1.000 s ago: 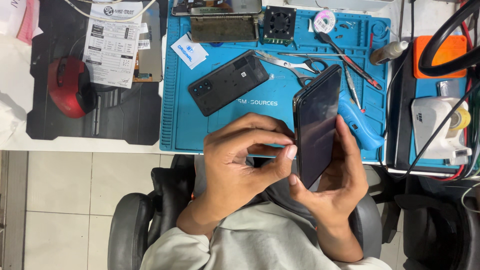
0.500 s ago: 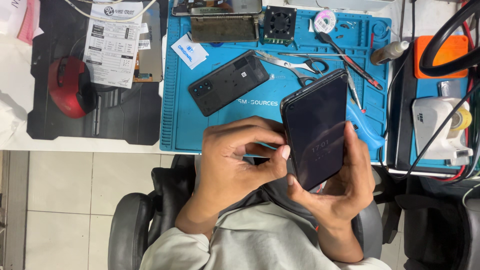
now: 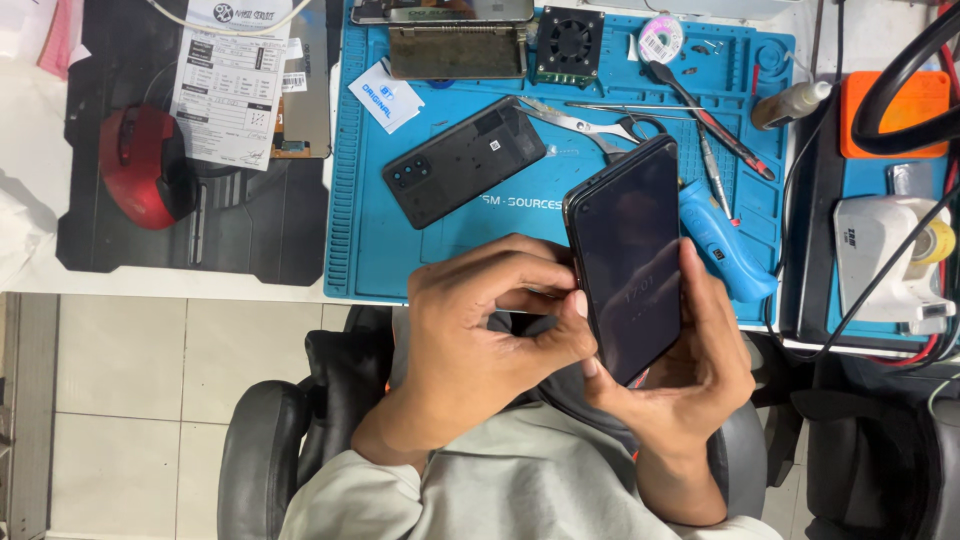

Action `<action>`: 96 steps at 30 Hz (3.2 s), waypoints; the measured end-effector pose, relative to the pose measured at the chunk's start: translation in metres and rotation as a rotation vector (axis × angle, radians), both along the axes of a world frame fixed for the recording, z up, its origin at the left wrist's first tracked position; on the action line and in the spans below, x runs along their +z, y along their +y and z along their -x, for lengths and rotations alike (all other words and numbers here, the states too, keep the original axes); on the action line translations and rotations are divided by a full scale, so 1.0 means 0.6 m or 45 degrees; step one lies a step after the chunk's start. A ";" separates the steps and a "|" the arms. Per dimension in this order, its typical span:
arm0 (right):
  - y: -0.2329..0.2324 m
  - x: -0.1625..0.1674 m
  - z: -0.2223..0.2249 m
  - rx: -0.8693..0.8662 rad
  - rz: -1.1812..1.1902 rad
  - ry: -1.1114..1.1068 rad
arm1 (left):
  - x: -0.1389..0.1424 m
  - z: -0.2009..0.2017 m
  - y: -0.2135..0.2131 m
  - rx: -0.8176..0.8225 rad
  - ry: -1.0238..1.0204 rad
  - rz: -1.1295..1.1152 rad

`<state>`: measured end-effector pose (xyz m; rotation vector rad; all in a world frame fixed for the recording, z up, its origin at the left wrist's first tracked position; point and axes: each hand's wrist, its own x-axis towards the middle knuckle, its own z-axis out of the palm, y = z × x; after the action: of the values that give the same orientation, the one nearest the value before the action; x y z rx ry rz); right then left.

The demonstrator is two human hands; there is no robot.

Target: The person sits at a repair bench handling a smartphone. They power on and test the phone screen, separate the back frame from the display assembly, work on the exposed internals, and then use a screwdriver on the phone body while the frame lies on the mat.

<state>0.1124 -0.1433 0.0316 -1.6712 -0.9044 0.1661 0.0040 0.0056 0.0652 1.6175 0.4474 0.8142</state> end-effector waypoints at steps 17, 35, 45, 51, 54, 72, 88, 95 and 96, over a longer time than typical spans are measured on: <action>0.001 -0.012 -0.006 0.019 0.006 -0.089 | 0.016 0.010 0.030 -0.069 0.154 0.087; 0.001 -0.022 -0.007 0.080 -0.054 -0.003 | 0.008 -0.009 0.052 -0.177 0.125 0.095; -0.003 -0.017 -0.007 0.073 -0.079 0.091 | 0.015 0.020 0.039 -0.336 0.038 0.095; -0.003 -0.016 -0.006 0.048 -0.039 0.028 | 0.014 0.018 0.033 -0.260 0.088 -0.019; -0.002 -0.014 -0.007 0.054 -0.032 0.013 | 0.015 0.018 0.032 -0.249 0.088 -0.028; -0.002 -0.019 -0.010 0.033 0.015 -0.094 | 0.024 0.013 0.045 -0.225 0.190 0.057; -0.021 0.000 -0.022 0.286 -0.069 0.483 | 0.042 0.017 0.038 -0.243 0.142 0.216; -0.029 -0.001 -0.038 0.412 -0.092 0.762 | 0.044 0.014 0.034 -0.206 0.156 0.090; -0.029 -0.002 -0.040 0.430 -0.098 0.782 | 0.044 0.014 0.034 -0.208 0.153 0.084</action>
<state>0.1364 -0.1609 0.0306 -1.2677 -0.6971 0.8162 -0.0044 0.0258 0.0915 1.6237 0.4169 0.5765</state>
